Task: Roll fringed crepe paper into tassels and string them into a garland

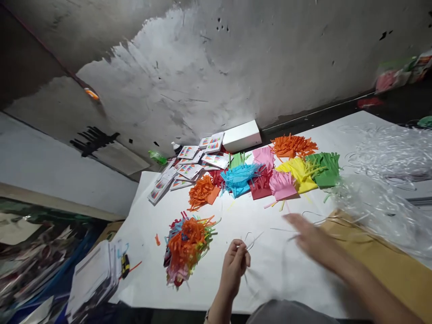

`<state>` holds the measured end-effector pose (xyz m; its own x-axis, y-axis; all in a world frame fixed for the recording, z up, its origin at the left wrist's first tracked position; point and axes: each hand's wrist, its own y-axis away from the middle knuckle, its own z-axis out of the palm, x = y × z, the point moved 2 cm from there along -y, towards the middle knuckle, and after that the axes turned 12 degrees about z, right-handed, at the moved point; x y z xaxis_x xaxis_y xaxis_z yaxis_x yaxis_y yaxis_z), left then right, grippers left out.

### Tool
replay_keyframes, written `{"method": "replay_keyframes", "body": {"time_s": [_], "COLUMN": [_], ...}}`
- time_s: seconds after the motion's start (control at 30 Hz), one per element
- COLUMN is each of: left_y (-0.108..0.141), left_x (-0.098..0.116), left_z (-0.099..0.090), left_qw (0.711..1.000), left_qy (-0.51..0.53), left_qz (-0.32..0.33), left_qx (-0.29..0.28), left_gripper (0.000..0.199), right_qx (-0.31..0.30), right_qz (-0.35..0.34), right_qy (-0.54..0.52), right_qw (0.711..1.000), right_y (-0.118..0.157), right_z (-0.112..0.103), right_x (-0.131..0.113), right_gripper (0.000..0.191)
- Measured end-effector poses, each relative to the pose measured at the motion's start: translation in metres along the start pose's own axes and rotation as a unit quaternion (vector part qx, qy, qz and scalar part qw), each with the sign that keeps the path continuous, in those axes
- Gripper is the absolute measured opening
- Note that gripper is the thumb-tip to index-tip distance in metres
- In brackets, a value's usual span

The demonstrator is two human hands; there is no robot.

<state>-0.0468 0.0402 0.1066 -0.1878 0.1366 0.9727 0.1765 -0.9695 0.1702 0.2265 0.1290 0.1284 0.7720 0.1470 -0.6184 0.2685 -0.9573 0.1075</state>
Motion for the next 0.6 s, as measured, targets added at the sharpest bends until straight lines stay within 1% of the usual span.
{"method": "replay_keyframes", "body": {"time_s": [0.03,0.07,0.1,0.13,0.17,0.2,0.27,0.37,0.47,0.53,0.6], "left_y": [0.003,0.006,0.010,0.013,0.015,0.018,0.024,0.033,0.039,0.042,0.044], "left_x": [0.001,0.002,0.004,0.006,0.009,0.010,0.014,0.018,0.023,0.027,0.028], "left_z": [0.009,0.016,0.020,0.021,0.021,0.019,0.014,0.014,0.019,0.020,0.019], "left_qw": [1.000,0.999,0.999,1.000,1.000,0.999,0.996,0.989,0.983,0.981,0.977], "left_qy": [0.005,0.006,0.004,-0.002,-0.014,-0.031,-0.073,-0.115,-0.116,-0.116,-0.120], "left_qz": [-0.007,-0.010,-0.009,-0.003,0.006,0.017,0.040,0.067,0.078,0.084,0.091], "left_qx": [-0.018,-0.029,-0.033,-0.030,-0.022,-0.014,-0.014,-0.064,-0.117,-0.134,-0.152], "left_gripper": [0.046,0.045,0.044,0.044,0.043,0.043,0.043,0.045,0.040,0.035,0.030], "right_qx": [-0.090,-0.165,-0.213,-0.229,-0.231,-0.219,-0.180,-0.106,-0.039,-0.019,-0.011], "right_qz": [-0.064,-0.098,-0.110,-0.115,-0.117,-0.121,-0.143,-0.192,-0.235,-0.251,-0.242], "right_qy": [-0.084,-0.154,-0.194,-0.207,-0.212,-0.206,-0.185,-0.151,-0.128,-0.123,-0.134], "right_qw": [0.990,0.969,0.951,0.944,0.942,0.946,0.956,0.964,0.963,0.960,0.961], "right_y": [0.005,0.010,0.013,0.016,0.019,0.021,0.026,0.036,0.044,0.047,0.046], "right_z": [0.021,0.038,0.050,0.057,0.059,0.058,0.050,0.033,0.020,0.016,0.012], "right_x": [-0.032,-0.059,-0.080,-0.093,-0.101,-0.103,-0.098,-0.092,-0.098,-0.104,-0.106], "right_gripper": [0.053,0.054,0.042,0.026,0.016,0.018,0.026,0.027,0.023,0.020,0.018]}}
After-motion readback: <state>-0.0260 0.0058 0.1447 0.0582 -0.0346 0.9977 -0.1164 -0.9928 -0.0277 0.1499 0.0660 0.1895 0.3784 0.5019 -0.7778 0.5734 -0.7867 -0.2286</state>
